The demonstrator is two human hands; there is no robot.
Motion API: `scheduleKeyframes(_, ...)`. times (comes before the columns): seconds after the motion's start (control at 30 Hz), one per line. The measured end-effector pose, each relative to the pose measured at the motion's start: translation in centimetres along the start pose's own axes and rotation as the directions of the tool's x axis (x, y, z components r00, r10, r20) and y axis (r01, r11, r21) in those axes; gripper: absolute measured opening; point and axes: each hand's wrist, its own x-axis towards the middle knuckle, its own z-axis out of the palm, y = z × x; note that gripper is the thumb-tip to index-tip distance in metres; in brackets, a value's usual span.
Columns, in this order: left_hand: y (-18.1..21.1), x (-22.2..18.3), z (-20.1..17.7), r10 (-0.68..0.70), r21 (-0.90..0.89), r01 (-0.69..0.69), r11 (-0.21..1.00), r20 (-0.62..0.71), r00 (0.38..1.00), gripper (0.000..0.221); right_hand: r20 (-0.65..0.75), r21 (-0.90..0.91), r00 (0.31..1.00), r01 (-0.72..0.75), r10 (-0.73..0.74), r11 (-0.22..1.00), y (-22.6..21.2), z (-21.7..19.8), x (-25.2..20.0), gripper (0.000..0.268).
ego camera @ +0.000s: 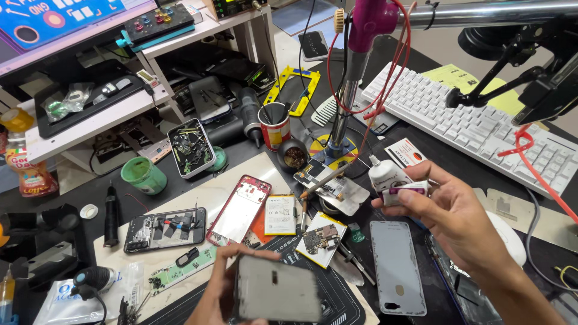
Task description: The person disassembles mobile phones, handling screens, batteries, and internal circuit boards, and then uses a tube of adhesive and a screwdriver to work on a phone screen assembly.
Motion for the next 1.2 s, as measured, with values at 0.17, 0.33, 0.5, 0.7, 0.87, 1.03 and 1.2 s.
scheduleKeyframes(0.17,-0.7,2.8,4.3,-0.039,-0.314,0.025,0.949,-0.039,0.998,0.104,-0.011,-0.042,1.0,0.008,-0.009,0.999,0.4,0.9,-0.1,0.033)
scheduleKeyframes(0.33,-2.5,5.4,7.0,-0.146,-0.454,0.151,0.878,0.046,0.988,0.106,0.096,-0.227,0.993,-0.043,0.066,0.973,1.9,2.8,-0.4,0.044)
scheduleKeyframes(0.5,-2.7,6.5,6.4,-0.134,-0.522,0.169,0.836,0.105,0.985,0.11,0.225,-0.24,0.943,-0.191,0.246,0.952,5.1,4.9,-1.1,0.038)
scheduleKeyframes(0.7,-3.3,4.9,4.7,-0.101,-0.652,0.246,0.717,0.251,0.963,0.111,0.258,-0.221,0.941,-0.163,0.219,0.962,9.5,6.2,-1.9,0.036)
scheduleKeyframes(0.87,-3.5,4.2,3.9,-0.19,-0.618,0.324,0.716,0.274,0.943,0.112,0.243,-0.479,0.957,-0.021,0.155,0.877,11.2,5.1,-2.9,0.048)
scheduleKeyframes(1.03,-3.2,3.8,3.7,-0.084,-0.63,0.267,0.729,0.305,0.949,0.108,0.236,-0.407,0.969,0.026,0.078,0.913,11.3,4.2,-3.3,0.045)
scheduleKeyframes(1.2,-5.5,4.1,3.3,-0.076,-0.549,0.239,0.801,0.302,0.95,0.1,0.324,-0.029,0.907,-0.273,0.268,0.961,10.7,4.4,-2.9,0.038)
